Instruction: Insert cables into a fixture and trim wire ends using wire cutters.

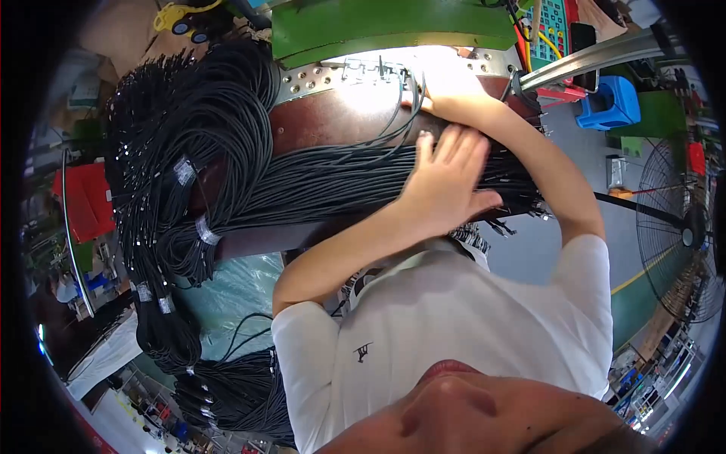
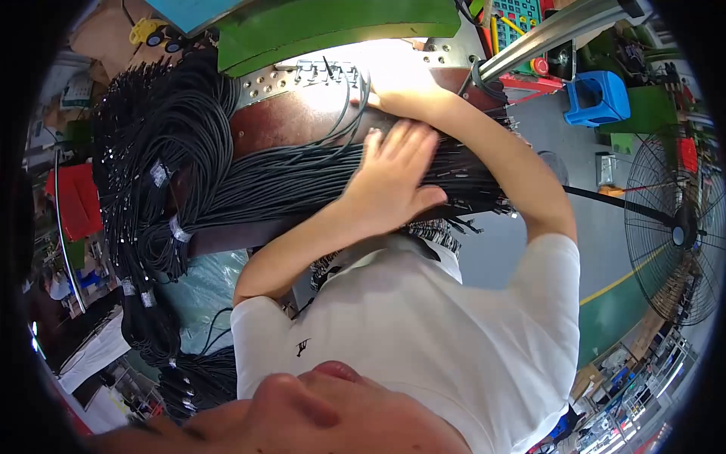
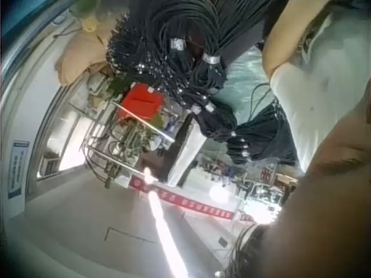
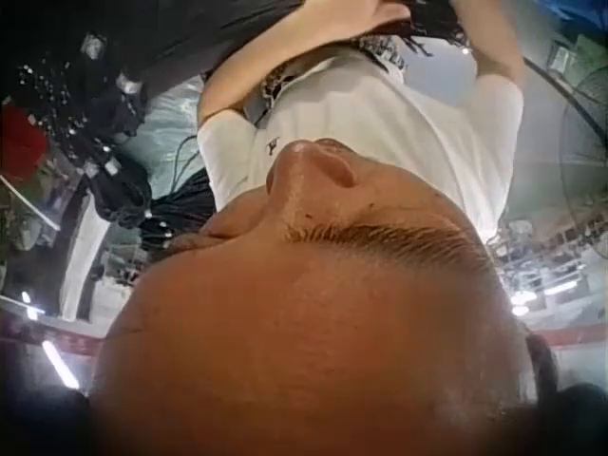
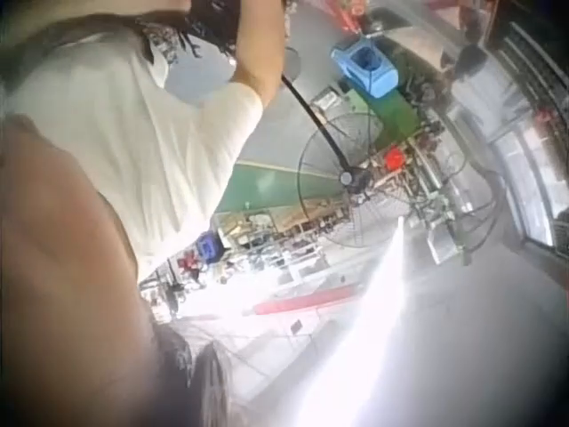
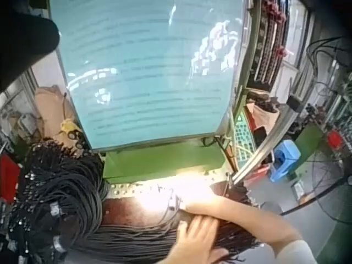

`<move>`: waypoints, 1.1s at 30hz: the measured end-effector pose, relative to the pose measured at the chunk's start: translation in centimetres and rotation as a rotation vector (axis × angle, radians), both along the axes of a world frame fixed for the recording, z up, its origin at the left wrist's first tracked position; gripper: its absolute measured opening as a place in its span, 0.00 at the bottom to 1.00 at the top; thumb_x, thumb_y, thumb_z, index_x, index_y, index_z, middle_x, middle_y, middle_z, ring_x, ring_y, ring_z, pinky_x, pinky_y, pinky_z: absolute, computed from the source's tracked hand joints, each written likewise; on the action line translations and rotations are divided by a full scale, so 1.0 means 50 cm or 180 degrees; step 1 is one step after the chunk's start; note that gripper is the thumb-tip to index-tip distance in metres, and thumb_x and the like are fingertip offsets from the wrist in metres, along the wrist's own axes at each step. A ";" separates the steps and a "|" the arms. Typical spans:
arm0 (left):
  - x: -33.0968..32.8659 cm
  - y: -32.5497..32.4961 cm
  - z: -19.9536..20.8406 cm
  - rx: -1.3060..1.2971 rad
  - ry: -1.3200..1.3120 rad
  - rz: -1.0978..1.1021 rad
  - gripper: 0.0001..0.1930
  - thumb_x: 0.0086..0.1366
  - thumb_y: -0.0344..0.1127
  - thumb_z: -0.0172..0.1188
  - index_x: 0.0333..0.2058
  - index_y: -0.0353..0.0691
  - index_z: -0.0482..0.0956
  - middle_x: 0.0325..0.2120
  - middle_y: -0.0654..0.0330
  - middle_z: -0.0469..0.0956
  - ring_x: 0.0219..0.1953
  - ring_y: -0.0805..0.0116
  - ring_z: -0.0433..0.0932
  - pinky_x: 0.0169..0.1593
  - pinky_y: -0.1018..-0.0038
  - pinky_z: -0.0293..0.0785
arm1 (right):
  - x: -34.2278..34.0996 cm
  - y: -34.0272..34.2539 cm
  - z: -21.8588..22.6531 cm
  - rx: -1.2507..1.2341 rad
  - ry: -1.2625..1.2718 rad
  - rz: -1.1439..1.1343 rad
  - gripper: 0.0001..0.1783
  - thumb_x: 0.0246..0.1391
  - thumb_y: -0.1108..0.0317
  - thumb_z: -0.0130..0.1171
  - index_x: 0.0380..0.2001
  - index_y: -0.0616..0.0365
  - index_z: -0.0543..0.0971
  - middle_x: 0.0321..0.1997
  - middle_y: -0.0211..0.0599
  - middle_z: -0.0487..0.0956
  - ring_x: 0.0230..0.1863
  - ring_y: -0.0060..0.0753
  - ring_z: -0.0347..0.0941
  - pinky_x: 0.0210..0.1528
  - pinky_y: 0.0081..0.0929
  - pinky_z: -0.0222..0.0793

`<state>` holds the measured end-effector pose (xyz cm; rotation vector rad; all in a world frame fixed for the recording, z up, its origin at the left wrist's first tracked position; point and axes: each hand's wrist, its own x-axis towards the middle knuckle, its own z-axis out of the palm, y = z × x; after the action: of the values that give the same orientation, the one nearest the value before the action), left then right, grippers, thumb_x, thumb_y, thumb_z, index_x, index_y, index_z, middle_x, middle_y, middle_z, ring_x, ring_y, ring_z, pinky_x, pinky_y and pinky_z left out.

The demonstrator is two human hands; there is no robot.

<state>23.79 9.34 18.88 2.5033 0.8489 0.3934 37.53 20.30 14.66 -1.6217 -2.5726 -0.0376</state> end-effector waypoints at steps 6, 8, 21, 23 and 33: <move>-0.300 0.080 -0.041 0.0854 0.0958 0.0961 0.29 0.61 0.44 0.53 0.59 0.45 0.60 0.60 0.48 0.57 0.62 0.43 0.54 0.62 0.53 0.51 | 0.051 0.004 -0.032 0.1189 0.0421 0.0762 0.29 0.48 0.43 0.54 0.36 0.62 0.77 0.36 0.48 0.77 0.41 0.46 0.72 0.46 0.42 0.64; -0.369 0.104 -0.030 0.0014 0.0808 0.1019 0.26 0.61 0.40 0.54 0.58 0.43 0.64 0.60 0.50 0.58 0.60 0.52 0.59 0.60 0.66 0.58 | 0.094 0.010 -0.035 0.1643 0.0530 0.0872 0.26 0.49 0.44 0.54 0.31 0.60 0.80 0.28 0.45 0.78 0.32 0.41 0.75 0.37 0.38 0.68; -0.377 0.146 -0.039 0.0379 0.0425 0.1165 0.10 0.58 0.37 0.58 0.32 0.35 0.76 0.30 0.52 0.77 0.35 0.53 0.74 0.42 0.64 0.69 | 0.167 -0.169 0.085 0.1447 0.0588 0.0079 0.23 0.38 0.55 0.65 0.37 0.55 0.75 0.36 0.34 0.74 0.35 0.38 0.71 0.36 0.31 0.69; -0.380 0.146 -0.034 -0.0269 0.0112 0.1504 0.09 0.59 0.35 0.57 0.32 0.34 0.76 0.30 0.50 0.77 0.35 0.52 0.74 0.43 0.65 0.69 | 0.241 -0.248 0.096 0.1389 0.0655 -0.0310 0.25 0.39 0.54 0.64 0.41 0.54 0.75 0.39 0.34 0.74 0.36 0.37 0.72 0.36 0.31 0.68; -0.166 0.196 0.053 -0.1475 0.0977 0.0081 0.24 0.58 0.48 0.57 0.18 0.29 0.70 0.14 0.45 0.62 0.17 0.58 0.61 0.25 0.65 0.62 | 0.206 -0.379 0.089 0.0845 0.1126 -0.0910 0.16 0.46 0.70 0.58 0.41 0.58 0.76 0.41 0.38 0.77 0.42 0.41 0.74 0.42 0.34 0.70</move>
<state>15.48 19.14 21.51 2.1434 0.9597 -0.1736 47.81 1.36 19.10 -1.7005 -1.9733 -0.0991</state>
